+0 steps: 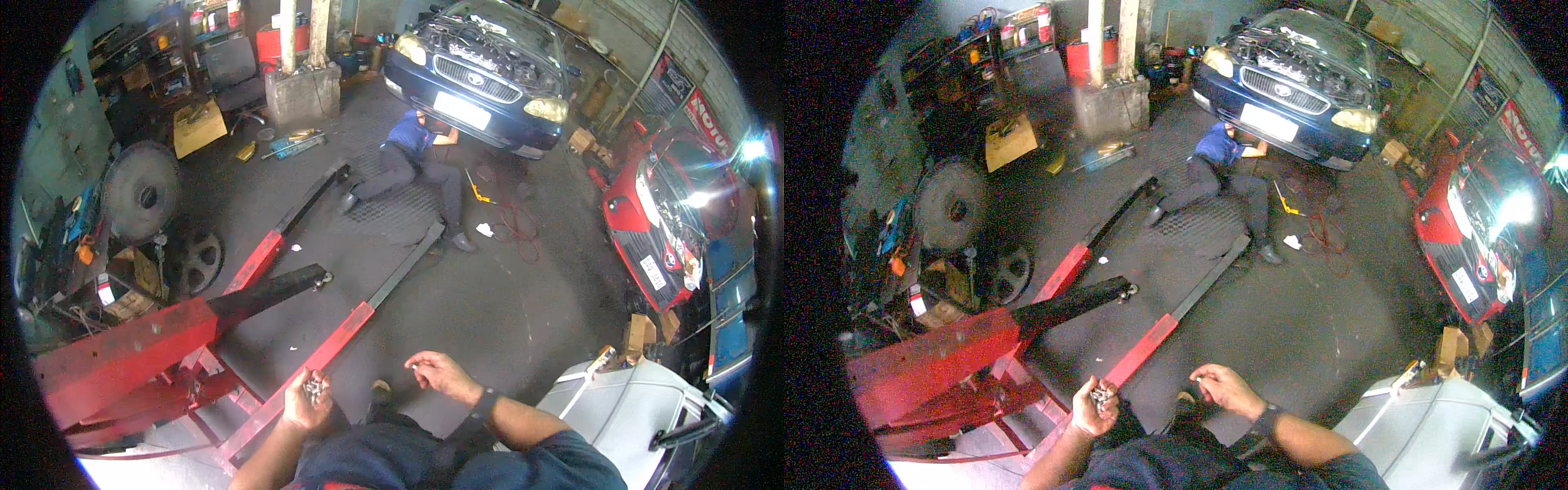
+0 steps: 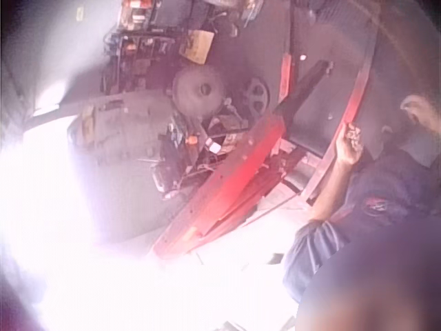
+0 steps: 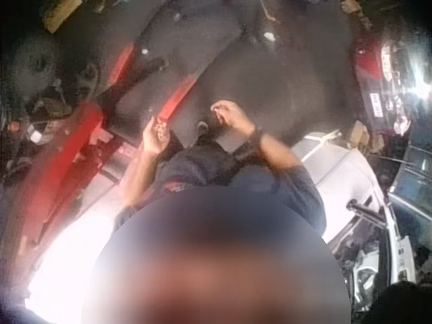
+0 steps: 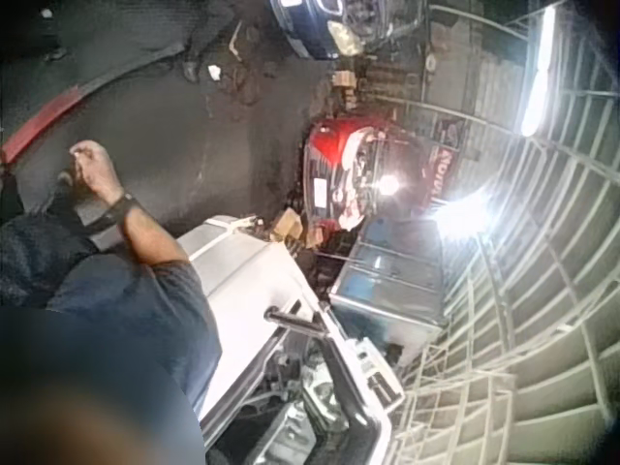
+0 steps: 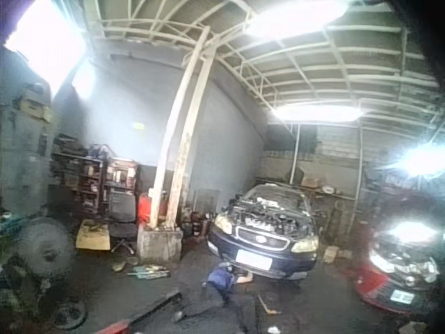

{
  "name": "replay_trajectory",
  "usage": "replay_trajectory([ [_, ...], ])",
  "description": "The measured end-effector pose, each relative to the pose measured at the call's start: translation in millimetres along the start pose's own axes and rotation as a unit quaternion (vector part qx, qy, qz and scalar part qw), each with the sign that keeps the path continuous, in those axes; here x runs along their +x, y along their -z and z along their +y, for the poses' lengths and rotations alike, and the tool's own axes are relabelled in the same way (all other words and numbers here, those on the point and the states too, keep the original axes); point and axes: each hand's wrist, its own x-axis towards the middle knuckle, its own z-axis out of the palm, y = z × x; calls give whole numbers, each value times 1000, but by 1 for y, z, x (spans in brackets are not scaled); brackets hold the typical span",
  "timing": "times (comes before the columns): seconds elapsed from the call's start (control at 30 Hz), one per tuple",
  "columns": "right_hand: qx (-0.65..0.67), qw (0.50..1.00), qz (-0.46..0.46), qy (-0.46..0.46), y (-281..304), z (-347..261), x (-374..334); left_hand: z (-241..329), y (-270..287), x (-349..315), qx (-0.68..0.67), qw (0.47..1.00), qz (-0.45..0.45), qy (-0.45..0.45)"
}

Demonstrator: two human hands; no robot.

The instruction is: The person moves a red metal frame, then uses a bench grinder to repeatedly grind small metal parts held by hand. After grinding, the person walks to a red car with an open hood and places the parts into the engine bay.

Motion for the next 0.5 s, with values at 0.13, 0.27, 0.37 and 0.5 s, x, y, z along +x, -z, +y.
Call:
replay_trajectory([
  [0.13, -89, 990, -57, 95, -3, -57, 68, 11, -34, 35, -63, 992, 99, -38],
  [0.27, -184, 946, -96, 248, -9, -122, 124, 41, -61, 104, -81, 985, 150, 19],
  [0.37, -218, 939, -132, 232, 25, -171, 188, 82, -60, 173, -31, 992, 17, 119],
  [0.5, -249, 943, -56, 213, 86, -236, 311, 170, -82, 287, 17, 993, 1, 121],
])
